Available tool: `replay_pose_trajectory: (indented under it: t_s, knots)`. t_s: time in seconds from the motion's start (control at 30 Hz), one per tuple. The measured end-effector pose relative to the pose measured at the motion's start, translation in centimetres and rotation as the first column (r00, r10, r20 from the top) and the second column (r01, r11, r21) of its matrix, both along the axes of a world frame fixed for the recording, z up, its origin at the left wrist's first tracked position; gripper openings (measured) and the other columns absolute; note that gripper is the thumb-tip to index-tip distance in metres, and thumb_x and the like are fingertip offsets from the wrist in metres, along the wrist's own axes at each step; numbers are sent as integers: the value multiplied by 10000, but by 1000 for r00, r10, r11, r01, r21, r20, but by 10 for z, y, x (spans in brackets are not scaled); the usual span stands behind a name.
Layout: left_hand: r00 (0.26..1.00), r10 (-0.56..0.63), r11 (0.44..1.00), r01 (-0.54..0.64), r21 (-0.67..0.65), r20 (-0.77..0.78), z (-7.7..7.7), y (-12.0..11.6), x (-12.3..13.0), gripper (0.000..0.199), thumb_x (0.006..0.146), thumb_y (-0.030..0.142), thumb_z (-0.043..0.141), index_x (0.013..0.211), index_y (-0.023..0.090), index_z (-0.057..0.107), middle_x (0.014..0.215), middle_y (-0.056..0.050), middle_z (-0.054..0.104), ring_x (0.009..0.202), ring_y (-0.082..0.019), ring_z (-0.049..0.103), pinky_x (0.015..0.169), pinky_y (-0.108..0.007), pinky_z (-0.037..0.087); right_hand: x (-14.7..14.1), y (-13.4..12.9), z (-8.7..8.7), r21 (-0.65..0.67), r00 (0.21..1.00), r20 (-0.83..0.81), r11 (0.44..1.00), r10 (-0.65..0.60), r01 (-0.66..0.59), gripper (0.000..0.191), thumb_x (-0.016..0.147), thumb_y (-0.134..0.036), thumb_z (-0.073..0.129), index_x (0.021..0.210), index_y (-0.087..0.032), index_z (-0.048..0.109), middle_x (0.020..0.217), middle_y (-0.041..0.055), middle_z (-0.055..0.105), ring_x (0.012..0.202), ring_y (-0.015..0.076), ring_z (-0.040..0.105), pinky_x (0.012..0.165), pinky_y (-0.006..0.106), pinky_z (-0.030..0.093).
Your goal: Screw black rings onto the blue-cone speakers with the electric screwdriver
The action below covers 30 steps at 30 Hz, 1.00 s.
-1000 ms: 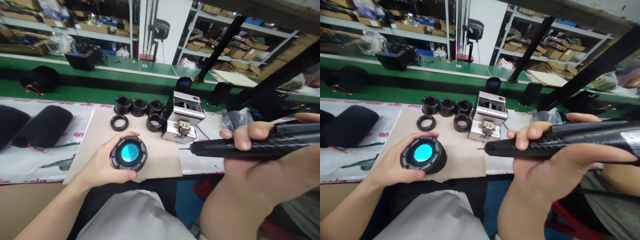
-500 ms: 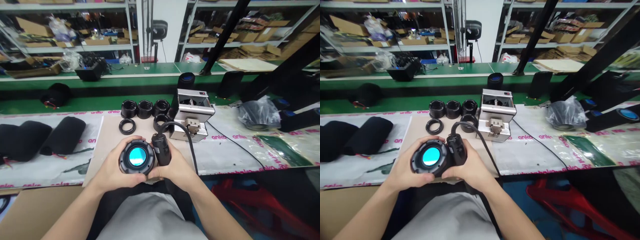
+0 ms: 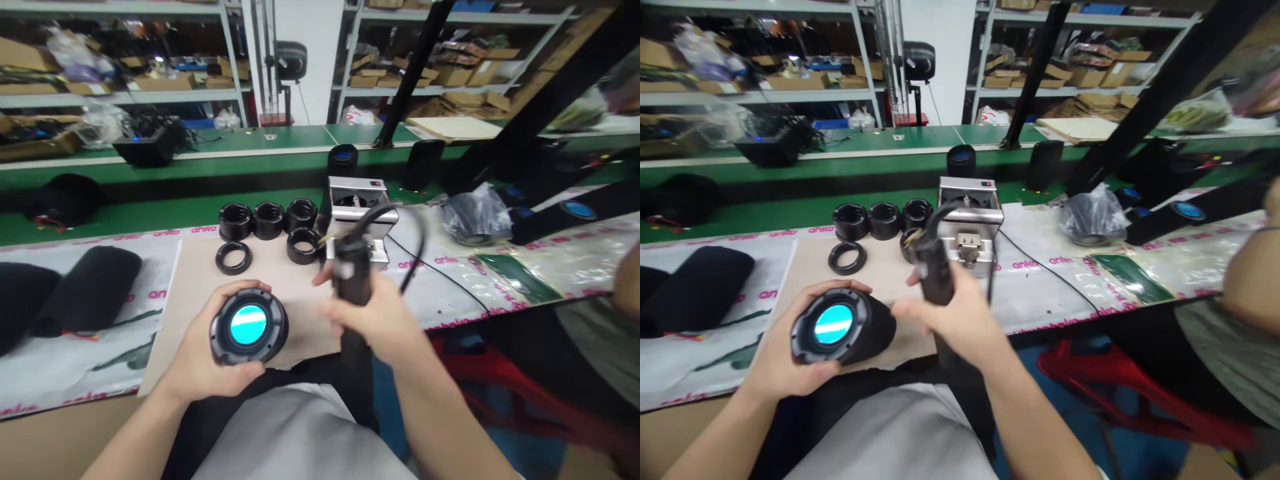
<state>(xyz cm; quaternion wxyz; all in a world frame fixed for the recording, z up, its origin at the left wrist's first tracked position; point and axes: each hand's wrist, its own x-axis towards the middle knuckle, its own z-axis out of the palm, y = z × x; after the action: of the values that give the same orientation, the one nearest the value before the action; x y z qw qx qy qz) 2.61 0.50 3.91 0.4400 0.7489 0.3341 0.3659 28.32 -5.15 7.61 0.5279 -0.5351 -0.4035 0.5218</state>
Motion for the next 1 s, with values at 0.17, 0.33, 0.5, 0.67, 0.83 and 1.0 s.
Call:
replay_pose_trajectory:
  t_s: [0.17,0.33,0.5,0.67,0.83,1.0]
  knots:
    - [994,105,994,-105,28,-15,-2,-2,9,721,711,391,873,1338,209,567,1341,-142,699,1257,-350,682,1087,-463,546,44,13,49,629,886,-222,634,-407,449,475,793,-586,884,1017,-277,601,709,-63,643,505,135,578,580,338,601]
    - [984,171,985,-170,17,-50,-1,3,45,737,701,419,889,1335,205,580,1346,-131,700,1250,-350,690,1043,-446,573,57,53,55,666,877,-161,606,-453,436,473,806,-666,831,818,-272,570,564,-62,541,397,120,462,379,294,399]
    - [997,80,997,-80,4,7,-2,8,66,729,701,435,902,1323,207,595,1349,-124,712,1242,-345,706,1009,-422,604,54,80,45,662,906,-120,647,-406,378,547,805,-772,757,818,-272,535,551,-64,510,405,126,485,376,289,346]
    - [996,61,998,-61,5,70,-4,6,65,730,713,436,909,1326,207,584,1339,-128,713,1247,-338,708,1011,-414,606,52,91,39,625,902,-60,688,-428,368,639,789,-870,674,767,-263,476,540,-64,483,388,108,448,368,280,331]
    - [996,60,998,-60,-11,63,-3,6,66,747,689,449,914,1309,207,574,1304,-124,727,1200,-334,729,990,-418,619,55,96,34,599,904,-21,718,-427,354,658,793,-895,642,765,-260,471,545,-61,473,395,110,461,377,281,343]
    - [996,65,997,-62,-37,64,0,7,68,733,677,435,909,1286,205,572,1262,-117,741,1146,-319,747,955,-403,628,54,84,31,517,936,-39,794,-349,318,598,847,-817,672,743,-252,507,530,-51,502,375,120,465,360,274,354]
